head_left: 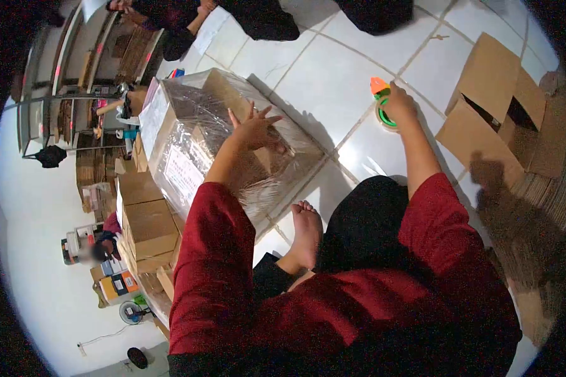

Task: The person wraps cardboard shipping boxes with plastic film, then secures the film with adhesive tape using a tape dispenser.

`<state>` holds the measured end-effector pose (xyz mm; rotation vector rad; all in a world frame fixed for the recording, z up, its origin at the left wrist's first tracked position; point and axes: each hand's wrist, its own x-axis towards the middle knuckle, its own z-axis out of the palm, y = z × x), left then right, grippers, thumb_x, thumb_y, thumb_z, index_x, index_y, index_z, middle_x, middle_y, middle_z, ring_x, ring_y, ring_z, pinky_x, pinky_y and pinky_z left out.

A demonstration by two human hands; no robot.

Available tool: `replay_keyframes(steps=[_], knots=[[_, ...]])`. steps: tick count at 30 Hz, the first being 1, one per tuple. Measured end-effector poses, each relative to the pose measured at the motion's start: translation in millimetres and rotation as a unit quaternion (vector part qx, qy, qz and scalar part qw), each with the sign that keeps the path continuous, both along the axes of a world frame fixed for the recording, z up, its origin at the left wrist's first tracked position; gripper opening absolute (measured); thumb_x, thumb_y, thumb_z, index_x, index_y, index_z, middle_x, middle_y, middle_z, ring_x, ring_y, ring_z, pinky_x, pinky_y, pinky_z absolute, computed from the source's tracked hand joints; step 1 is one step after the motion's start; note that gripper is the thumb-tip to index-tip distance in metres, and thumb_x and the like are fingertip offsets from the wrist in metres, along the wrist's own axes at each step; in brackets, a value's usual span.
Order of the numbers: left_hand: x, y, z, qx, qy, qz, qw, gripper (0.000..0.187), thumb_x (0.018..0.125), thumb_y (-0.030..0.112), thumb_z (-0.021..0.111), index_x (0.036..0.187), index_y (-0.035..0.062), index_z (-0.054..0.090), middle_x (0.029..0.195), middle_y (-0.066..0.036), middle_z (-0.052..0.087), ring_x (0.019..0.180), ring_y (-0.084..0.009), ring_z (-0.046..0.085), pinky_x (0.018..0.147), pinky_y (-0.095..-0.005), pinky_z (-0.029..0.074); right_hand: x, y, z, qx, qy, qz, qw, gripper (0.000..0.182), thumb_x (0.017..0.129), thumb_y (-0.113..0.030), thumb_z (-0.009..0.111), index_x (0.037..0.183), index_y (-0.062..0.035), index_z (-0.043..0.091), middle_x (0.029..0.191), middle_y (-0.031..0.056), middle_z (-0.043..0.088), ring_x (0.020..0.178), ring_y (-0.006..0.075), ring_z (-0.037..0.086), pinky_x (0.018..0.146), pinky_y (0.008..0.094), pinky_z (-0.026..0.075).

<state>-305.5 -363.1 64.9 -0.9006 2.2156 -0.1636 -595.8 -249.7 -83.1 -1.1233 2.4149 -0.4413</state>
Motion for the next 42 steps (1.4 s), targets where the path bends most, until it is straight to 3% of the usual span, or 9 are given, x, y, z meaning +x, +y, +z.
replay_keyframes(steps=[4, 9, 13, 21, 23, 28, 30, 33, 42], knots=[[-12.7, -10.7, 25.1, 0.049, 0.035, 0.071, 0.996, 0.088, 0.048, 0.060, 0.063, 0.124, 0.0323, 0.028, 0.136, 0.001, 0.010, 0.124, -0.0328, -0.003, 0.079, -0.0716, -0.007, -15.8, -0.1, 1.6, -0.009, -0.112, 0.022, 0.993, 0.075, 0.062, -0.022, 0.065, 0.124, -0.0049, 0.026, 0.107, 0.0205, 0.047, 0.099, 0.0319, 0.046, 0.083, 0.0376, 0.039], [-20.1, 49.2, 66.2, 0.000, 0.362, 0.090, 0.928, 0.050, 0.076, 0.036, 0.050, 0.115, 0.0061, 0.042, 0.118, -0.018, 0.040, 0.096, -0.0338, 0.049, 0.079, -0.0364, 0.041, -33.6, -0.1, -41.6, -0.022, -0.055, 0.040, 0.997, 0.050, 0.066, -0.014, 0.057, 0.112, -0.0005, 0.040, 0.101, 0.0222, 0.050, 0.094, 0.0338, 0.049, 0.078, 0.0378, 0.042], [-14.1, 136.7, 1.0, -0.221, 0.217, 0.009, 0.951, 0.064, 0.079, 0.048, 0.035, 0.123, 0.0017, 0.029, 0.128, -0.015, 0.028, 0.122, -0.0242, 0.019, 0.100, -0.0415, 0.008, -25.7, 11.4, -35.1, -0.073, -0.029, 0.017, 0.997, 0.032, 0.072, -0.016, 0.048, 0.100, -0.0001, 0.047, 0.092, 0.0241, 0.053, 0.088, 0.0363, 0.051, 0.073, 0.0433, 0.041], [-2.0, 133.6, -1.3, -0.202, 0.338, 0.079, 0.916, 0.066, 0.077, 0.047, 0.040, 0.124, 0.0009, 0.027, 0.129, -0.017, 0.026, 0.121, -0.0283, 0.020, 0.100, -0.0427, 0.008, -19.3, 59.8, 10.3, -0.170, -0.126, -0.045, 0.976, 0.042, 0.069, -0.011, 0.053, 0.107, -0.0011, 0.037, 0.092, 0.0209, 0.053, 0.086, 0.0347, 0.052, 0.074, 0.0384, 0.041], [-3.5, 139.9, 11.4, -0.202, 0.374, 0.069, 0.903, 0.066, 0.077, 0.044, 0.043, 0.123, 0.0000, 0.028, 0.128, -0.018, 0.026, 0.121, -0.0297, 0.021, 0.099, -0.0428, 0.010, -13.9, 74.0, 34.6, -0.264, -0.420, -0.085, 0.864, 0.052, 0.066, -0.008, 0.053, 0.114, -0.0018, 0.034, 0.103, 0.0133, 0.048, 0.093, 0.0250, 0.049, 0.078, 0.0321, 0.039], [21.9, 198.5, 26.6, 0.093, 0.673, 0.186, 0.709, 0.051, 0.081, 0.037, 0.045, 0.119, 0.0037, 0.036, 0.122, -0.015, 0.036, 0.107, -0.0299, 0.040, 0.089, -0.0397, 0.032, 60.9, 112.0, 144.5, -0.309, -0.385, 0.082, 0.866, 0.062, 0.060, 0.001, 0.047, 0.120, -0.0037, 0.031, 0.108, 0.0092, 0.043, 0.099, 0.0195, 0.044, 0.082, 0.0286, 0.037], [50.1, 219.9, 30.1, 0.438, 0.715, 0.421, 0.345, 0.050, 0.083, 0.042, 0.040, 0.116, 0.0048, 0.040, 0.113, -0.011, 0.045, 0.101, -0.0224, 0.044, 0.086, -0.0330, 0.035, 108.8, 127.0, 184.1, -0.294, -0.354, 0.195, 0.866, 0.066, 0.056, -0.002, 0.048, 0.120, -0.0027, 0.030, 0.111, 0.0120, 0.041, 0.107, 0.0220, 0.039, 0.092, 0.0321, 0.029], [105.2, 252.7, 38.3, 0.526, 0.709, 0.443, 0.155, 0.053, 0.084, 0.044, 0.035, 0.116, 0.0015, 0.038, 0.110, -0.012, 0.046, 0.098, -0.0224, 0.045, 0.086, -0.0350, 0.035, 182.9, 142.9, 206.6, -0.332, -0.255, 0.374, 0.827, 0.059, 0.054, 0.004, 0.047, 0.112, -0.0022, 0.039, 0.104, 0.0114, 0.044, 0.103, 0.0233, 0.042, 0.091, 0.0325, 0.029], [253.2, 320.6, 33.7, 0.334, 0.784, 0.502, 0.150, 0.037, 0.084, 0.031, 0.043, 0.107, 0.0032, 0.047, 0.101, -0.008, 0.051, 0.090, -0.0167, 0.048, 0.079, -0.0285, 0.039, 338.1, 167.5, 221.5, -0.227, -0.101, 0.590, 0.768, 0.057, 0.055, 0.001, 0.056, 0.110, -0.0082, 0.042, 0.101, 0.0148, 0.046, 0.094, 0.0321, 0.044, 0.083, 0.0354, 0.035]])
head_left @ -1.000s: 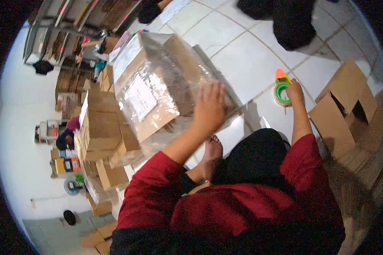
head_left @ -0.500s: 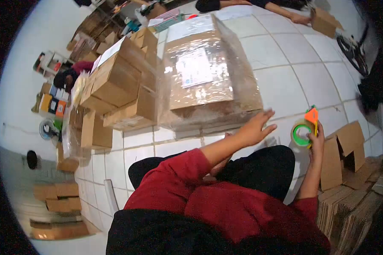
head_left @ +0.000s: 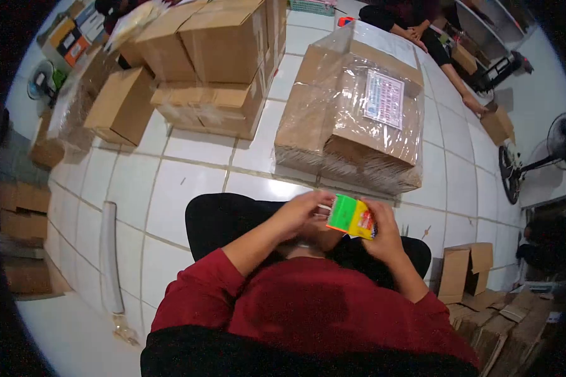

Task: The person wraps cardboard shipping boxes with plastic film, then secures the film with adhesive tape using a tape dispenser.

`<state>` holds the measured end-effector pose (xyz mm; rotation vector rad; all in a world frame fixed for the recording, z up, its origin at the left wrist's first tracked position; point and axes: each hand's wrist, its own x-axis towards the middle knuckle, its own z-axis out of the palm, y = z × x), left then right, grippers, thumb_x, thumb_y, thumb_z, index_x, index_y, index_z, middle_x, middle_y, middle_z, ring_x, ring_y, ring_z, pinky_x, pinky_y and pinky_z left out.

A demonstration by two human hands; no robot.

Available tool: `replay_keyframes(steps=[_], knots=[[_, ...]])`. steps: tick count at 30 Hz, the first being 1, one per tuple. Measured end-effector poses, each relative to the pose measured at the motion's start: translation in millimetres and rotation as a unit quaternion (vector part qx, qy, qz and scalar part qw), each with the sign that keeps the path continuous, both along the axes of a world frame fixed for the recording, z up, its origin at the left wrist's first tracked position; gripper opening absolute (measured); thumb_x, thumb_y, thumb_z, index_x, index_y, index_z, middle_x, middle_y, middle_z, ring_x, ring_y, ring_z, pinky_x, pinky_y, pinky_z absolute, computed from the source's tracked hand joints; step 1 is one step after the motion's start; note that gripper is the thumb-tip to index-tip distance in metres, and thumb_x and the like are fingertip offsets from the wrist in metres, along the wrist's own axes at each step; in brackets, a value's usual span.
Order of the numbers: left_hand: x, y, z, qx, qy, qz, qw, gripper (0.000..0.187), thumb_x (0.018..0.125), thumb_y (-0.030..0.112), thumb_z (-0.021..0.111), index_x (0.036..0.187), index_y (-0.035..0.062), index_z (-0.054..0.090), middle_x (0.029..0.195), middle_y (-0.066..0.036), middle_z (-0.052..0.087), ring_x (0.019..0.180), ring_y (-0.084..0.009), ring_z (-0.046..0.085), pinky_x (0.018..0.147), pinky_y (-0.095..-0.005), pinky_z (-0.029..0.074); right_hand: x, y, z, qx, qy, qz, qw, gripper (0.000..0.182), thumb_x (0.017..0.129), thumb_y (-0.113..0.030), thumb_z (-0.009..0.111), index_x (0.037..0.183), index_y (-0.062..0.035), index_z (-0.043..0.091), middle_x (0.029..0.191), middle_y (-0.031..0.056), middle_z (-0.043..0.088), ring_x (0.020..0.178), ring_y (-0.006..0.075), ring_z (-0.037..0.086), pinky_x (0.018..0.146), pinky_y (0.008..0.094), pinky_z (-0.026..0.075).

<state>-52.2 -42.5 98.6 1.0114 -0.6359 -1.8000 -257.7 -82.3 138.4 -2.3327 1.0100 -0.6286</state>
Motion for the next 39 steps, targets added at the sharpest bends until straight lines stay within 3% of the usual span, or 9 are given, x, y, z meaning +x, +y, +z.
replay_keyframes(steps=[4, 14, 16, 19, 22, 30, 32, 33, 39], knots=[[49.3, -37.4, -29.8, -0.159, -0.220, 0.021, 0.962, 0.028, 0.084, 0.024, 0.044, 0.100, 0.0022, 0.050, 0.088, -0.006, 0.055, 0.074, -0.0138, 0.053, 0.067, -0.0254, 0.043, 21.6, -5.2, 14.3, -0.011, 0.036, 0.001, 0.999, 0.059, 0.052, 0.005, 0.056, 0.108, -0.0038, 0.042, 0.098, 0.0148, 0.047, 0.093, 0.0302, 0.046, 0.082, 0.0318, 0.036], [114.3, -156.9, -69.4, -0.057, -0.133, 0.071, 0.987, 0.023, 0.082, 0.021, 0.045, 0.090, 0.0000, 0.052, 0.075, -0.006, 0.057, 0.062, -0.0163, 0.055, 0.056, -0.0273, 0.045, 2.9, -5.7, 35.0, 0.046, 0.066, -0.060, 0.995, 0.063, 0.048, 0.006, 0.049, 0.110, -0.0010, 0.041, 0.097, 0.0133, 0.046, 0.097, 0.0240, 0.045, 0.087, 0.0289, 0.032], [103.5, -141.4, -35.7, -0.187, -0.491, 0.238, 0.817, 0.031, 0.083, 0.025, 0.042, 0.103, 0.0014, 0.046, 0.096, -0.012, 0.055, 0.083, -0.0258, 0.054, 0.072, -0.0376, 0.043, -8.8, -7.4, 28.5, 0.059, 0.062, -0.082, 0.993, 0.058, 0.053, 0.002, 0.056, 0.109, -0.0033, 0.043, 0.097, 0.0153, 0.048, 0.095, 0.0284, 0.047, 0.084, 0.0325, 0.036], [68.6, -155.7, -52.2, -0.377, -0.601, 0.243, 0.662, 0.044, 0.084, 0.033, 0.038, 0.119, 0.0072, 0.034, 0.121, -0.014, 0.038, 0.110, -0.0299, 0.037, 0.091, -0.0453, 0.026, -7.6, -10.4, 32.3, 0.068, 0.093, -0.084, 0.990, 0.059, 0.053, 0.003, 0.056, 0.110, -0.0031, 0.043, 0.098, 0.0151, 0.048, 0.095, 0.0278, 0.048, 0.084, 0.0320, 0.036], [57.3, -155.3, -81.5, -0.348, -0.641, 0.111, 0.676, 0.053, 0.083, 0.042, 0.033, 0.128, 0.0137, 0.023, 0.132, -0.010, 0.021, 0.122, -0.0263, 0.019, 0.097, -0.0467, 0.011, -2.6, -13.1, 38.2, 0.062, 0.106, -0.070, 0.990, 0.060, 0.052, 0.004, 0.055, 0.110, -0.0030, 0.043, 0.097, 0.0151, 0.048, 0.095, 0.0287, 0.048, 0.084, 0.0318, 0.036], [99.8, -137.2, -88.5, -0.363, -0.676, 0.067, 0.637, 0.050, 0.079, 0.028, 0.045, 0.124, 0.0106, 0.032, 0.130, -0.012, 0.025, 0.119, -0.0312, 0.023, 0.096, -0.0476, 0.015, -18.7, -14.4, 33.5, 0.076, 0.094, -0.071, 0.990, 0.061, 0.050, 0.005, 0.053, 0.110, -0.0029, 0.043, 0.096, 0.0149, 0.048, 0.093, 0.0298, 0.048, 0.083, 0.0315, 0.037], [111.5, -133.3, -85.4, -0.380, -0.639, 0.095, 0.662, 0.038, 0.077, 0.025, 0.047, 0.113, 0.0126, 0.047, 0.125, -0.012, 0.034, 0.115, -0.0309, 0.030, 0.093, -0.0467, 0.022, -22.6, -14.4, 32.1, 0.100, 0.110, -0.098, 0.984, 0.065, 0.047, 0.005, 0.049, 0.111, -0.0019, 0.042, 0.097, 0.0124, 0.048, 0.097, 0.0247, 0.046, 0.087, 0.0288, 0.032], [116.2, -133.3, -86.7, -0.436, -0.597, 0.145, 0.657, 0.017, 0.072, 0.025, 0.056, 0.075, 0.0082, 0.059, 0.101, -0.007, 0.051, 0.099, -0.0249, 0.045, 0.091, -0.0406, 0.026, -22.9, -14.3, 30.3, 0.098, 0.100, -0.107, 0.984, 0.065, 0.047, 0.006, 0.048, 0.111, -0.0020, 0.043, 0.096, 0.0122, 0.048, 0.096, 0.0245, 0.046, 0.087, 0.0286, 0.032], [116.7, -123.5, -63.7, -0.299, -0.599, 0.102, 0.736, 0.016, 0.069, 0.023, 0.059, 0.075, 0.0084, 0.057, 0.081, -0.006, 0.052, 0.086, -0.0234, 0.049, 0.076, -0.0398, 0.035, -21.9, -15.0, 34.4, 0.098, 0.074, -0.112, 0.986, 0.064, 0.047, 0.006, 0.049, 0.111, -0.0015, 0.043, 0.097, 0.0119, 0.048, 0.096, 0.0240, 0.047, 0.087, 0.0285, 0.032]])
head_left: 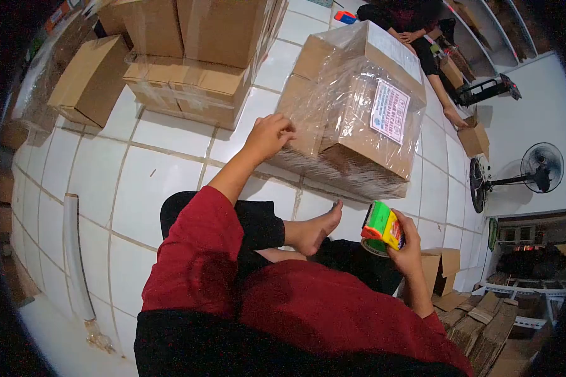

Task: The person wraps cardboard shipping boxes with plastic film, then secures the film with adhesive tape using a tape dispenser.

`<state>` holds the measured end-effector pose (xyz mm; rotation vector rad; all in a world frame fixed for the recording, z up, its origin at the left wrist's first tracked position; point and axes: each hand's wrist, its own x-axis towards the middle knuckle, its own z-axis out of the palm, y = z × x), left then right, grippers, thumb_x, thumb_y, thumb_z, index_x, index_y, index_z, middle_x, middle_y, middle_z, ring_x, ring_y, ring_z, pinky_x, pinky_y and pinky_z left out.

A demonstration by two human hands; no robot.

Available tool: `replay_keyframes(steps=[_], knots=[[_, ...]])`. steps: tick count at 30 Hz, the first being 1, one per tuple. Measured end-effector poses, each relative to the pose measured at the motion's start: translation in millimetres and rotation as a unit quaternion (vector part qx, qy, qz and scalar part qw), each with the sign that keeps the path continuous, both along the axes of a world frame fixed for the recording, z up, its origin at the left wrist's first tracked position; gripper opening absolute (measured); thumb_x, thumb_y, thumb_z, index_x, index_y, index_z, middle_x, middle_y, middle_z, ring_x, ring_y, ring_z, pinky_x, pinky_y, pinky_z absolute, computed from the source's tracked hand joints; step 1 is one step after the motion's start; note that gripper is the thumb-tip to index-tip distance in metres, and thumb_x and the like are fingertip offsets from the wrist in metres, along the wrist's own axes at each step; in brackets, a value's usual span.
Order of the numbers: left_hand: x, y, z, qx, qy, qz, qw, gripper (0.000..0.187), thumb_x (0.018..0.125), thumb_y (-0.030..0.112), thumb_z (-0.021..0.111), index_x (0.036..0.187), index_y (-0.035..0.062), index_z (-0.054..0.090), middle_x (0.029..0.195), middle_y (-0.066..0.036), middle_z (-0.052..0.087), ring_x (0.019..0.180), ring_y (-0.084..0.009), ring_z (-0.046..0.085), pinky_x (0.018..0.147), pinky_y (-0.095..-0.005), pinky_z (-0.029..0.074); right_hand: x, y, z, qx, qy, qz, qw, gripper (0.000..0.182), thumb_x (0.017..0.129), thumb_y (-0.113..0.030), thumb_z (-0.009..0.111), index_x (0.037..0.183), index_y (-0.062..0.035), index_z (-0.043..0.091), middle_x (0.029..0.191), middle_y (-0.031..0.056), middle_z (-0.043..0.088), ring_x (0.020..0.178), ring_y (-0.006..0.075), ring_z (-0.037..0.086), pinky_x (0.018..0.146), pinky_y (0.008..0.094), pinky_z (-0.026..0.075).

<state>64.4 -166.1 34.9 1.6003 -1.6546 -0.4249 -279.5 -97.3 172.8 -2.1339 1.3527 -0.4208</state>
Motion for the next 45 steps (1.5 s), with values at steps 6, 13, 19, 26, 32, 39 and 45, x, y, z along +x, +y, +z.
replay_keyframes(steps=[6, 13, 19, 26, 32, 39, 45], knots=[[1.6, 5.3, 5.9, -0.025, 0.091, -0.012, 0.995, 0.019, 0.067, 0.013, 0.057, 0.082, 0.0027, 0.051, 0.079, -0.014, 0.051, 0.077, -0.0315, 0.049, 0.067, -0.0373, 0.039, -4.6, 3.9, 0.7, -0.012, 0.002, 0.009, 1.000, 0.064, 0.048, 0.006, 0.050, 0.111, -0.0016, 0.043, 0.097, 0.0121, 0.049, 0.096, 0.0233, 0.046, 0.088, 0.0286, 0.031], [-3.5, 18.2, -12.6, -0.080, -0.041, -0.002, 0.996, 0.014, 0.068, 0.013, 0.058, 0.079, 0.0053, 0.052, 0.078, -0.010, 0.049, 0.077, -0.0273, 0.049, 0.068, -0.0342, 0.040, -7.2, 7.7, -3.3, 0.010, 0.013, -0.007, 1.000, 0.064, 0.049, 0.005, 0.051, 0.112, -0.0012, 0.042, 0.101, 0.0123, 0.048, 0.099, 0.0226, 0.045, 0.089, 0.0290, 0.031], [0.5, 31.5, 0.4, -0.085, -0.072, 0.032, 0.993, 0.012, 0.069, 0.010, 0.056, 0.079, 0.0046, 0.051, 0.079, -0.010, 0.050, 0.077, -0.0286, 0.049, 0.067, -0.0352, 0.040, -32.8, -14.4, -74.2, 0.021, -0.018, -0.034, 0.999, 0.060, 0.052, 0.002, 0.057, 0.111, -0.0045, 0.044, 0.095, 0.0124, 0.050, 0.093, 0.0254, 0.049, 0.084, 0.0303, 0.035], [-6.4, 46.9, -25.6, 0.004, 0.117, 0.171, 0.978, 0.039, 0.062, 0.018, 0.067, 0.092, 0.0037, 0.047, 0.082, -0.014, 0.050, 0.076, -0.0274, 0.050, 0.068, -0.0335, 0.041, -58.5, -48.3, -181.0, 0.395, -0.183, -0.306, 0.847, 0.027, 0.067, -0.007, 0.057, 0.092, -0.0020, 0.048, 0.080, 0.0098, 0.051, 0.065, 0.0223, 0.050, 0.060, 0.0346, 0.045], [-9.7, 45.0, -35.9, -0.051, 0.064, 0.148, 0.986, 0.027, 0.065, 0.015, 0.066, 0.085, 0.0043, 0.051, 0.075, -0.008, 0.052, 0.072, -0.0209, 0.051, 0.063, -0.0312, 0.042, -105.8, -80.8, -270.6, 0.461, -0.123, -0.397, 0.784, 0.019, 0.074, -0.014, 0.051, 0.083, 0.0023, 0.048, 0.064, 0.0134, 0.051, 0.044, 0.0232, 0.048, 0.037, 0.0366, 0.041], [0.7, 45.3, -29.4, 0.059, 0.305, 0.150, 0.938, 0.010, 0.074, 0.010, 0.055, 0.080, 0.0044, 0.050, 0.073, -0.005, 0.053, 0.068, -0.0147, 0.051, 0.064, -0.0259, 0.040, -208.5, -116.5, -404.6, 0.487, -0.044, -0.301, 0.819, 0.026, 0.073, -0.022, 0.053, 0.085, 0.0013, 0.052, 0.068, 0.0172, 0.054, 0.054, 0.0289, 0.054, 0.044, 0.0405, 0.043], [9.5, 43.5, -32.6, 0.068, 0.448, 0.062, 0.889, 0.010, 0.077, 0.010, 0.052, 0.081, 0.0030, 0.046, 0.070, -0.005, 0.053, 0.070, -0.0131, 0.052, 0.066, -0.0231, 0.039, -32.6, -72.5, -167.4, 0.090, 0.432, -0.236, 0.866, 0.027, 0.075, -0.018, 0.050, 0.097, -0.0025, 0.053, 0.091, 0.0169, 0.055, 0.081, 0.0294, 0.054, 0.066, 0.0368, 0.044]])
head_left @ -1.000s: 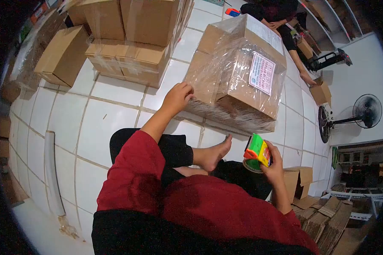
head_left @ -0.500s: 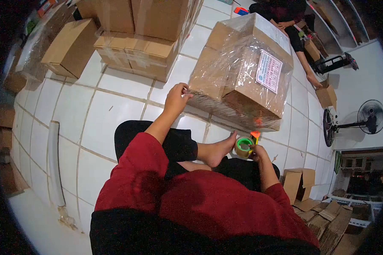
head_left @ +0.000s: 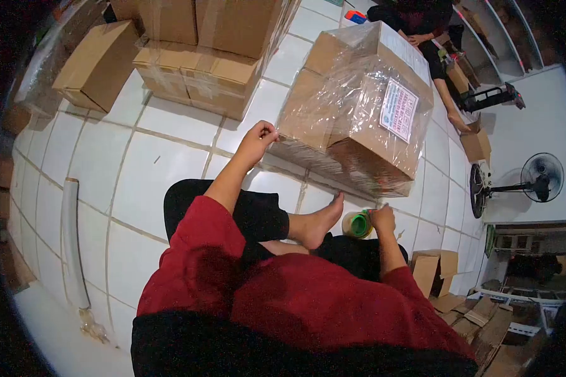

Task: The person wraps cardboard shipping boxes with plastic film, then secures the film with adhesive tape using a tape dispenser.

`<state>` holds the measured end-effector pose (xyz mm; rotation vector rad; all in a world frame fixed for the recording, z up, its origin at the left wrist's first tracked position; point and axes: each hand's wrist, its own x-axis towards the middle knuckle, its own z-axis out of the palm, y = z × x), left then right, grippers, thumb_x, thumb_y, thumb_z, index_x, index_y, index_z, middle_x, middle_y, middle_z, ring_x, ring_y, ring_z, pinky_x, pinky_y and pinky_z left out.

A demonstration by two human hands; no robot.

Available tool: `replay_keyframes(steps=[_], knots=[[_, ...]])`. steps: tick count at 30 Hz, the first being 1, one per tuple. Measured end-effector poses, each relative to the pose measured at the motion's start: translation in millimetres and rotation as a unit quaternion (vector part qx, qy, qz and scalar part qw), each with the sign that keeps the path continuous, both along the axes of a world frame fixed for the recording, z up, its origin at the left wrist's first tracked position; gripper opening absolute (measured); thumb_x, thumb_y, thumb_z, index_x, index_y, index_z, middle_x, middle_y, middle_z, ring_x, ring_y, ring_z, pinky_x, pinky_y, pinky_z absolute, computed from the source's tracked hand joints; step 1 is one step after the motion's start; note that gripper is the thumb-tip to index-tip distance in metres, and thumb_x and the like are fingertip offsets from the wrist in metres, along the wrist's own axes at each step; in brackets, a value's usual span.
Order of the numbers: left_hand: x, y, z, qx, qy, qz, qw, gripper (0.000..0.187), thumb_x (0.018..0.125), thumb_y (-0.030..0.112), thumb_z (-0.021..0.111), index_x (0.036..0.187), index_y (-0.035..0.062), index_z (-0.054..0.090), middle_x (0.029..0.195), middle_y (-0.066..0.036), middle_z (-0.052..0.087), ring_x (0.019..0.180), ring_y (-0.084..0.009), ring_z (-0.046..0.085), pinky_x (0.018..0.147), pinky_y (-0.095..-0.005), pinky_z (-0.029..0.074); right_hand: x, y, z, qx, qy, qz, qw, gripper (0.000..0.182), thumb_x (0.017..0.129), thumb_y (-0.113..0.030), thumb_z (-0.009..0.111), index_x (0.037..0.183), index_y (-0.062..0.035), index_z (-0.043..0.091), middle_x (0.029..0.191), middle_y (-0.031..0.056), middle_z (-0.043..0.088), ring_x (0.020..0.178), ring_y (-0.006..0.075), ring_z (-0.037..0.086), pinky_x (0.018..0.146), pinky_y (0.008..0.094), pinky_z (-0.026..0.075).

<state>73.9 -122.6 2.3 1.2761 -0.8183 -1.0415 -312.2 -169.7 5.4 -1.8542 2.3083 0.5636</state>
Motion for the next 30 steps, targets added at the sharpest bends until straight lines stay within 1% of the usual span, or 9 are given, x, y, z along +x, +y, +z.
replay_keyframes(steps=[3, 5, 7, 9, 13, 16, 18, 23, 30], knots=[[2.4, 0.6, -5.8, 0.008, 0.016, -0.005, 1.000, 0.011, 0.078, 0.010, 0.051, 0.083, 0.0028, 0.045, 0.070, -0.005, 0.053, 0.071, -0.0127, 0.052, 0.066, -0.0226, 0.039, 71.1, 2.4, 79.6, 0.008, -0.247, 0.161, 0.955, 0.027, 0.074, -0.017, 0.053, 0.097, -0.0040, 0.053, 0.090, 0.0162, 0.056, 0.082, 0.0301, 0.053, 0.070, 0.0333, 0.042], [-1.3, -2.5, -11.0, -0.010, 0.076, 0.012, 0.997, 0.011, 0.078, 0.009, 0.049, 0.087, 0.0047, 0.046, 0.066, -0.004, 0.052, 0.069, -0.0116, 0.052, 0.064, -0.0225, 0.039, 121.1, 12.5, 113.9, -0.130, -0.317, 0.368, 0.865, 0.021, 0.073, -0.017, 0.054, 0.089, -0.0034, 0.056, 0.091, 0.0153, 0.053, 0.088, 0.0319, 0.050, 0.073, 0.0401, 0.041], [-1.7, -2.9, -9.7, -0.016, 0.042, 0.007, 0.999, 0.013, 0.078, 0.010, 0.049, 0.090, 0.0069, 0.047, 0.066, -0.003, 0.051, 0.067, -0.0110, 0.051, 0.063, -0.0223, 0.038, 169.8, 11.8, 133.0, -0.255, -0.308, 0.524, 0.752, 0.023, 0.069, -0.014, 0.059, 0.090, -0.0067, 0.056, 0.086, 0.0092, 0.054, 0.084, 0.0263, 0.050, 0.072, 0.0354, 0.041], [0.8, -1.1, -9.5, -0.020, -0.022, -0.028, 0.999, 0.024, 0.076, 0.017, 0.052, 0.100, 0.0170, 0.052, 0.068, -0.001, 0.053, 0.067, -0.0113, 0.049, 0.067, -0.0255, 0.035, 200.4, -2.3, 123.3, -0.289, -0.227, 0.596, 0.714, 0.020, 0.066, -0.015, 0.059, 0.084, -0.0079, 0.057, 0.088, 0.0058, 0.053, 0.086, 0.0237, 0.049, 0.074, 0.0343, 0.039], [-1.2, 7.3, 9.8, -0.016, -0.311, -0.031, 0.950, 0.032, 0.069, 0.032, 0.059, 0.101, 0.0279, 0.057, 0.074, 0.001, 0.054, 0.080, -0.0155, 0.046, 0.079, -0.0337, 0.024, 219.9, -30.8, 102.1, -0.208, -0.105, 0.642, 0.731, 0.017, 0.063, -0.011, 0.052, 0.078, -0.0061, 0.056, 0.080, 0.0093, 0.052, 0.081, 0.0264, 0.048, 0.073, 0.0364, 0.039], [-8.2, 9.3, 22.5, 0.017, -0.493, -0.040, 0.869, 0.032, 0.068, 0.034, 0.059, 0.098, 0.0219, 0.058, 0.083, -0.005, 0.051, 0.082, -0.0235, 0.045, 0.077, -0.0375, 0.030, 222.3, -30.1, 102.1, -0.166, -0.036, 0.636, 0.752, 0.010, 0.065, -0.013, 0.054, 0.074, -0.0075, 0.055, 0.077, 0.0042, 0.051, 0.079, 0.0212, 0.048, 0.071, 0.0319, 0.037], [-11.6, 6.6, 17.2, 0.042, -0.497, -0.049, 0.865, 0.028, 0.068, 0.034, 0.058, 0.094, 0.0248, 0.060, 0.088, -0.005, 0.049, 0.087, -0.0244, 0.042, 0.078, -0.0394, 0.027, 220.2, -29.6, 98.0, -0.200, -0.053, 0.649, 0.732, 0.008, 0.066, -0.013, 0.053, 0.072, -0.0074, 0.054, 0.075, 0.0047, 0.051, 0.078, 0.0214, 0.049, 0.070, 0.0325, 0.037], [-4.0, -10.2, -5.7, -0.148, -0.474, 0.048, 0.867, 0.018, 0.070, 0.029, 0.056, 0.086, 0.0225, 0.062, 0.090, -0.005, 0.050, 0.092, -0.0240, 0.042, 0.079, -0.0398, 0.027, 225.3, -40.2, 100.6, -0.167, -0.067, 0.630, 0.755, 0.010, 0.065, -0.013, 0.053, 0.073, -0.0075, 0.054, 0.075, 0.0059, 0.052, 0.078, 0.0228, 0.049, 0.069, 0.0334, 0.038], [-0.3, -33.7, -3.5, -0.024, -0.350, -0.032, 0.936, 0.005, 0.069, 0.019, 0.058, 0.072, 0.0169, 0.062, 0.084, 0.003, 0.051, 0.089, -0.0169, 0.041, 0.079, -0.0350, 0.021, 250.8, -54.5, 115.2, -0.041, -0.097, 0.493, 0.864, 0.010, 0.064, -0.009, 0.053, 0.073, -0.0082, 0.056, 0.080, 0.0097, 0.053, 0.073, 0.0288, 0.052, 0.064, 0.0372, 0.041]])
